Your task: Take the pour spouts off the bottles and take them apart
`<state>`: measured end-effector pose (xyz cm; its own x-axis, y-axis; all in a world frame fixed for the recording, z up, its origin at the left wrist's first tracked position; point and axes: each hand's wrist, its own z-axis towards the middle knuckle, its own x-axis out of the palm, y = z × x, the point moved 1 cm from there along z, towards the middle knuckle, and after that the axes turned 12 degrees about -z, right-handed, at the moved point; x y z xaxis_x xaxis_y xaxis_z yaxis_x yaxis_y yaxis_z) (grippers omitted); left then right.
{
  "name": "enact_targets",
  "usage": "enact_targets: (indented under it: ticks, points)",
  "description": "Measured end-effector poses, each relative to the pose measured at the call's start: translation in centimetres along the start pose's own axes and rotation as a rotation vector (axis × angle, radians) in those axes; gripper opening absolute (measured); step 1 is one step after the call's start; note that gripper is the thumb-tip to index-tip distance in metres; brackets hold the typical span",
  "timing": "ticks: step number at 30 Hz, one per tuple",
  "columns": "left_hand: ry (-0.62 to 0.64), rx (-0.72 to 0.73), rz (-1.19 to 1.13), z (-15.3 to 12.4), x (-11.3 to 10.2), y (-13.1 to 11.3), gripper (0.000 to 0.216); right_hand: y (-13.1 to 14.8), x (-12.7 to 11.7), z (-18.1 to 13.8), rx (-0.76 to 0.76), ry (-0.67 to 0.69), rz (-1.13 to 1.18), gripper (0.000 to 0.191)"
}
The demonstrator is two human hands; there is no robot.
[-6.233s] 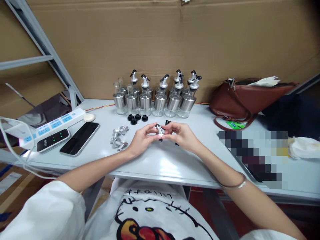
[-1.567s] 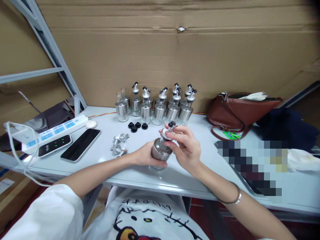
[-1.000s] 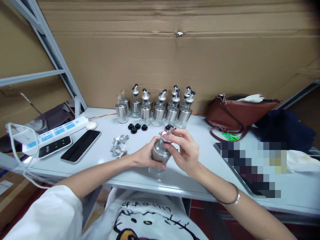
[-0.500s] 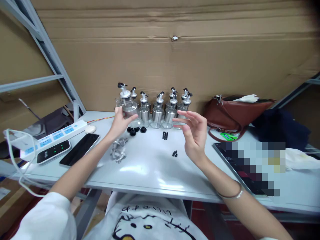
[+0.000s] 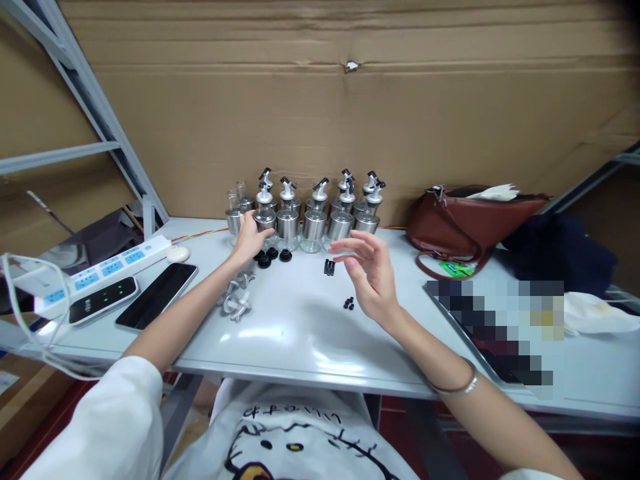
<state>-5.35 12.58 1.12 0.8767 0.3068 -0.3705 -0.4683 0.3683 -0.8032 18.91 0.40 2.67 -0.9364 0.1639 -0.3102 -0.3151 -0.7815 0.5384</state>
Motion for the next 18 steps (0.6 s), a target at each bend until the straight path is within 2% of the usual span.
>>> enact_targets:
  ticks: [10,18]
  points:
    - [0.027,-0.026,0.059,0.0,0.2,0.6,0.065,0.3,0.2,-0.2,0.015,0.028,-0.029,0.032]
    - [0.195,-0.028,0.174,0.0,-1.1,0.9,0.077,0.4,0.2,-0.2,0.018,0.051,-0.065,0.029]
